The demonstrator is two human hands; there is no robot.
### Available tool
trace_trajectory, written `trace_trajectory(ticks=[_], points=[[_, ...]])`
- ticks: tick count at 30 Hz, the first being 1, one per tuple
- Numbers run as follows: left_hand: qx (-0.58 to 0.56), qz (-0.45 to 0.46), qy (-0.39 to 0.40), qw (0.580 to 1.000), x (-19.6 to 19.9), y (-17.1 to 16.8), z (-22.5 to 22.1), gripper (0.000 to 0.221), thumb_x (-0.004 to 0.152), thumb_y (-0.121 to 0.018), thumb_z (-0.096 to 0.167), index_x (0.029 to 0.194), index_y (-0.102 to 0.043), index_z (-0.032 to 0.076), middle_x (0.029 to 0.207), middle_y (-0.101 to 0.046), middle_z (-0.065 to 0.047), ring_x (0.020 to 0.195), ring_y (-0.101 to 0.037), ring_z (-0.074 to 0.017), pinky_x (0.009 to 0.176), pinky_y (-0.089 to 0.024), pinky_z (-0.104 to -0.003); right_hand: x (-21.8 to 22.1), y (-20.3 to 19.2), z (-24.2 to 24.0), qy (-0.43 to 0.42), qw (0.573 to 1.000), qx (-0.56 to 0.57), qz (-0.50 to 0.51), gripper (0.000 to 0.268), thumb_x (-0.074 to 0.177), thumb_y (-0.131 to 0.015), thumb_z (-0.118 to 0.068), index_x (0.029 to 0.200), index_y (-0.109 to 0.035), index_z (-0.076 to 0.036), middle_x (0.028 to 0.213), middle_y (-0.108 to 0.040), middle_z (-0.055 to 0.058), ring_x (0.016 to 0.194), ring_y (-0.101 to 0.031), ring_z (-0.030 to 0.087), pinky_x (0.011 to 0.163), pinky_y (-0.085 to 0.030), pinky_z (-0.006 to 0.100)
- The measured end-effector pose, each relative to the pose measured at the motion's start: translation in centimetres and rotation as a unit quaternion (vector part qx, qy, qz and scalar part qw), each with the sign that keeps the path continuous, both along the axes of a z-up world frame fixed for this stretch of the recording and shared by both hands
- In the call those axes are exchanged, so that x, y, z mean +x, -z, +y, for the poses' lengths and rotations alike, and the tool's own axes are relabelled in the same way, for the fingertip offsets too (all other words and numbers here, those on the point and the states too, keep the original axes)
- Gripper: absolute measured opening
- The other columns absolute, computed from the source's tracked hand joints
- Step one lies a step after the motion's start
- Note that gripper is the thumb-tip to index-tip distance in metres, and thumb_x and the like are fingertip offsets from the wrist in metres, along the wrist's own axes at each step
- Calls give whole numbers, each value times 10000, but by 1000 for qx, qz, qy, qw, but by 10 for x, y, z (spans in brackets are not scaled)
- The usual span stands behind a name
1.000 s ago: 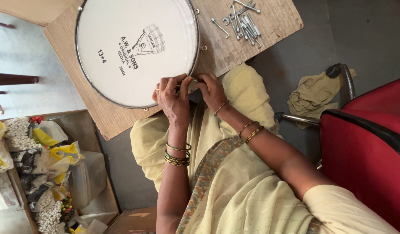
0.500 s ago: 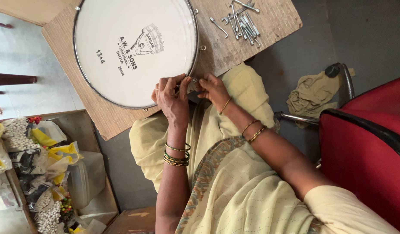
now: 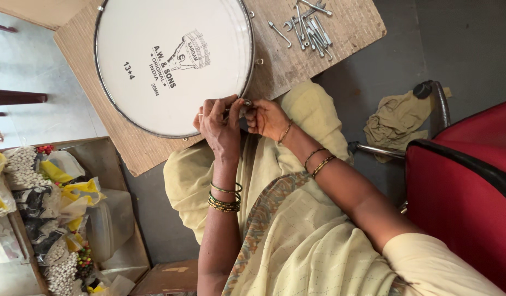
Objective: The person attaches metal tension rods to a drum frame using a small wrench and by hand, turning the drum over to work on different sections.
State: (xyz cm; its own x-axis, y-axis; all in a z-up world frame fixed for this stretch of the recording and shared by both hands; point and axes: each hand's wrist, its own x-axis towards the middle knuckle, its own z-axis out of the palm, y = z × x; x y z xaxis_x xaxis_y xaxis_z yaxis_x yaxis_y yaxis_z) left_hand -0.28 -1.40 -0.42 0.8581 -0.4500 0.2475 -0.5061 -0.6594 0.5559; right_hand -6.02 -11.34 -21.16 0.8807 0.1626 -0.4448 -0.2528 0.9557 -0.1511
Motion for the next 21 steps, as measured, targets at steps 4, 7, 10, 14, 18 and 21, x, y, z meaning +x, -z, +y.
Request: trace_trajectory(ticks=[4, 7, 10, 14, 18, 21], points=[[-10, -1, 8, 1000, -1, -3, 1, 145, 918, -796, 283, 998, -787, 163, 939, -655, -9, 925, -602, -203, 939, -361, -367, 3, 16, 7, 24, 995, 16, -97, 494, 1176, -443, -483, 873, -611, -132, 603, -526, -32, 523, -481, 128, 522, -405, 309], [2, 5, 2, 1000, 1, -5, 0, 166, 887, -808, 296, 989, -793, 165, 914, -654, -10, 910, -608, -201, 927, -355, -370, 2, 0, 5, 2, 1000, 10, -9, 481, 1084, -400, -504, 856, -618, -140, 563, -510, -23, 476, -447, 133, 499, -384, 306], [7, 7, 5, 1000, 1, -4, 0, 155, 901, -800, 288, 998, -795, 168, 914, -660, -6, 900, -607, -195, 939, -353, -371, 1, -10, 3, 11, 999, 29, 25, 372, 1051, -403, -402, 895, -610, -135, 617, -509, -9, 540, -459, 150, 565, -394, 318], [14, 0, 3, 1000, 0, -3, 0, 170, 903, -799, 301, 1004, -797, 165, 894, -653, -7, 884, -600, -191, 950, -347, -369, 7, 0, 5, 33, 997, 40, -56, 362, 1142, -463, -400, 922, -611, -153, 587, -463, -52, 513, -417, 111, 532, -357, 294], [21, -7, 6, 1000, 1, -5, 0, 181, 902, -802, 308, 1007, -795, 161, 889, -648, -10, 884, -597, -190, 954, -338, -366, 3, -11, 3, 11, 1000, 10, 12, 405, 1067, -423, -461, 868, -603, -157, 553, -472, -36, 476, -413, 112, 511, -366, 292], [21, -5, 6, 1000, 1, -3, -1, 175, 906, -800, 302, 1009, -794, 161, 888, -649, -4, 881, -600, -183, 958, -335, -364, 0, -8, 1, 22, 1000, 14, -1, 333, 1082, -424, -381, 916, -594, -147, 622, -497, -31, 528, -430, 118, 555, -370, 299]])
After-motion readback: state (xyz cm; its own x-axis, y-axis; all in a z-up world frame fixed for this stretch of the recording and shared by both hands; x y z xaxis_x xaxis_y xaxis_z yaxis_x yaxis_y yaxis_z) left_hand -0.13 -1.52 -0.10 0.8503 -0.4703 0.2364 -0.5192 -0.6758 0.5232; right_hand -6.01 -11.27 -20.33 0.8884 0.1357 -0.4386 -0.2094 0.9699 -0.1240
